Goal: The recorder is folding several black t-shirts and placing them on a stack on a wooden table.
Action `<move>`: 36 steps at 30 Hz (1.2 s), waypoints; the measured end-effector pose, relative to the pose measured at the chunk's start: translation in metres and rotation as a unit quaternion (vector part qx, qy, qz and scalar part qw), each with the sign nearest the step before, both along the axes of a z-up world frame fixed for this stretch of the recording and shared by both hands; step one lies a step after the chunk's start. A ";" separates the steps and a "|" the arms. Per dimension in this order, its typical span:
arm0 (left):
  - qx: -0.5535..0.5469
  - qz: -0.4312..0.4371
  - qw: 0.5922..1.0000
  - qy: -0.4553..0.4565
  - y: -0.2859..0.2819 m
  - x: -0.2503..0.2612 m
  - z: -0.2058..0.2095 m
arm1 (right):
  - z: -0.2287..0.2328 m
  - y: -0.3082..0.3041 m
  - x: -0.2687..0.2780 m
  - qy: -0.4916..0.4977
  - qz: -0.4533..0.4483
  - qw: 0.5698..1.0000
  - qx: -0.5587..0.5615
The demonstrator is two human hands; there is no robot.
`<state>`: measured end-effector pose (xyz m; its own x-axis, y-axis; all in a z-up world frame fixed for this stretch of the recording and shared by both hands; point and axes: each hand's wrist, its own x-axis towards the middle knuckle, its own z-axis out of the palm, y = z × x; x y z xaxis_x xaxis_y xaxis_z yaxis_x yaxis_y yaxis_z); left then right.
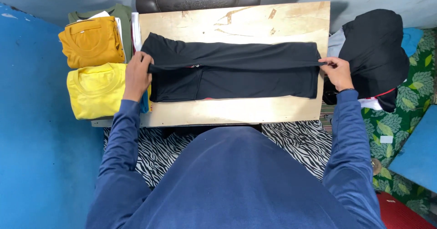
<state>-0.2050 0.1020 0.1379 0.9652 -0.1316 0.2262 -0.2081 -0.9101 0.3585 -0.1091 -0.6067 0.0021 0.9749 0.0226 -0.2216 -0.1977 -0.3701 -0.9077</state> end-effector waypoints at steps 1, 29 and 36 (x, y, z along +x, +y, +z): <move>0.005 -0.004 1.000 0.010 -0.002 -0.006 0.001 | 0.002 0.001 -0.004 0.002 0.007 1.000 -0.010; 0.109 0.051 0.934 0.336 0.011 -0.048 -0.032 | -0.015 -0.042 -0.008 0.111 0.178 0.972 -0.107; -0.136 0.199 0.958 0.156 0.005 0.026 -0.107 | -0.020 0.025 0.039 0.028 -0.091 0.981 -0.168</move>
<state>-0.1795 0.1069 0.0308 0.9527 0.2841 -0.1083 0.2924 -0.7585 0.5824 -0.0699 -0.5822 -0.0175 0.9420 -0.2349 -0.2395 -0.3344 -0.6004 -0.7264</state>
